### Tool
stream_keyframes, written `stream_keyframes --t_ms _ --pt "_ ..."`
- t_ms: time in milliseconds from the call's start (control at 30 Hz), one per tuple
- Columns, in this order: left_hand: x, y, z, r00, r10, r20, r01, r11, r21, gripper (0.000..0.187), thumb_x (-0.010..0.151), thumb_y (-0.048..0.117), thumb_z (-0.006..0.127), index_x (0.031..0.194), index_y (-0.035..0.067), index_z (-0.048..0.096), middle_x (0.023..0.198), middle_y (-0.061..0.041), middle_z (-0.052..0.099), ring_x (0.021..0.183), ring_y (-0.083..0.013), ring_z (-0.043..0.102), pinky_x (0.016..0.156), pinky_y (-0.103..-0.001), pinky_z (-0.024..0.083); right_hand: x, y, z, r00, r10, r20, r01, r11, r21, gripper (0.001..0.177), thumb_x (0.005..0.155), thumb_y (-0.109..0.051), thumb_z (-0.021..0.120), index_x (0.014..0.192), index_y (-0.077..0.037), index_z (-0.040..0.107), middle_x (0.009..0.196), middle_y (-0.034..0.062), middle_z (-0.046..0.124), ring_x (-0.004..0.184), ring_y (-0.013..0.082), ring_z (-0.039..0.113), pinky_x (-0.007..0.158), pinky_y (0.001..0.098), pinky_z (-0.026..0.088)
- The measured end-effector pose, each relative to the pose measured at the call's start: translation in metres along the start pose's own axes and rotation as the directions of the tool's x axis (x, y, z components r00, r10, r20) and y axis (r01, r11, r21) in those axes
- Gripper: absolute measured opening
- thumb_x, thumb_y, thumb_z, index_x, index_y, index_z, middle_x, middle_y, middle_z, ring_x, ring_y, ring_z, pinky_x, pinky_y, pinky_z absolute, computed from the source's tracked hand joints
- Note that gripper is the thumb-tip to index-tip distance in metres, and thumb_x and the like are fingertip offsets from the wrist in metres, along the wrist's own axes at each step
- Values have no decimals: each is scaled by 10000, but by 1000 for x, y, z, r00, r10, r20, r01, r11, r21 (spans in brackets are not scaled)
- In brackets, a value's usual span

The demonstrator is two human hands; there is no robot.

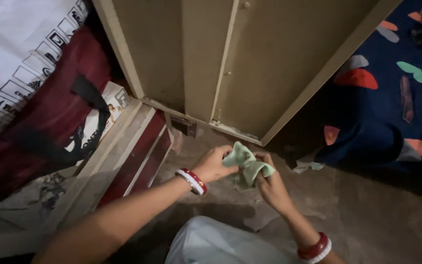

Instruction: The person organizes a cluttered closet by picking up clothes hangers and a pink cap from a bed, wiping them with a cloth, and placing them into the closet. The person also wipes the interior surfaces of the closet with the cloth.

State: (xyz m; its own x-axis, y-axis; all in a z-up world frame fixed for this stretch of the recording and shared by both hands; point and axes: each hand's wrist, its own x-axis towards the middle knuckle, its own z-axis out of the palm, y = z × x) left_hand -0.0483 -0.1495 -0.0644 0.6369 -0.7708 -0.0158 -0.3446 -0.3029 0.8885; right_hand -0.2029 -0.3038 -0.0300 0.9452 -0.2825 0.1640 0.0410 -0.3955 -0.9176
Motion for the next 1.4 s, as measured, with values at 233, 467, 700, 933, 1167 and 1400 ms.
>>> stream_keyframes --t_ms 233,467,700,933,1167,1400 --pt "4 -5 -21 797 270 -540 -319 948 3 331 855 237 773 1081 6 704 963 -173 753 861 -278 717 769 -359 548 -11 40 0 967 230 -108 -244 959 -147 284 978 -85 591 1253 -27 550 1075 127 746 945 203 744 788 331 585" --pt "48 41 -2 793 257 -552 -272 961 56 252 882 245 751 1064 72 730 936 -165 754 846 -342 730 720 -416 570 -18 16 20 989 148 -18 -148 965 -215 288 876 -45 652 1162 -46 687 1053 112 768 911 204 771 760 346 609" --pt "71 35 51 682 646 -343 -554 763 334 311 787 100 671 1083 7 672 1022 -163 707 1021 -367 646 896 -482 512 -13 2 20 993 119 -26 -121 932 -341 267 838 -18 667 1102 -48 691 1008 136 764 875 231 786 701 355 611" --pt "72 42 33 841 540 -48 -426 713 557 211 837 114 649 1032 57 708 1011 -113 722 1041 -325 640 931 -497 487 2 12 12 982 -55 -180 -75 762 -643 309 886 -177 709 1144 -52 593 990 166 724 862 358 709 721 452 562" --pt "76 56 24 896 428 119 -373 580 724 233 762 120 679 991 121 722 1009 -62 732 1057 -273 663 892 -479 504 13 23 9 974 -199 -108 20 551 -834 539 842 -180 658 1327 2 506 1058 168 674 956 338 672 731 452 564" --pt "72 38 17 816 533 223 -443 330 834 196 851 132 649 1036 111 708 971 -46 740 956 -215 700 782 -377 557 13 36 -2 988 -133 -76 4 518 -855 535 865 -199 654 1334 15 511 1105 153 663 976 318 666 737 437 564"
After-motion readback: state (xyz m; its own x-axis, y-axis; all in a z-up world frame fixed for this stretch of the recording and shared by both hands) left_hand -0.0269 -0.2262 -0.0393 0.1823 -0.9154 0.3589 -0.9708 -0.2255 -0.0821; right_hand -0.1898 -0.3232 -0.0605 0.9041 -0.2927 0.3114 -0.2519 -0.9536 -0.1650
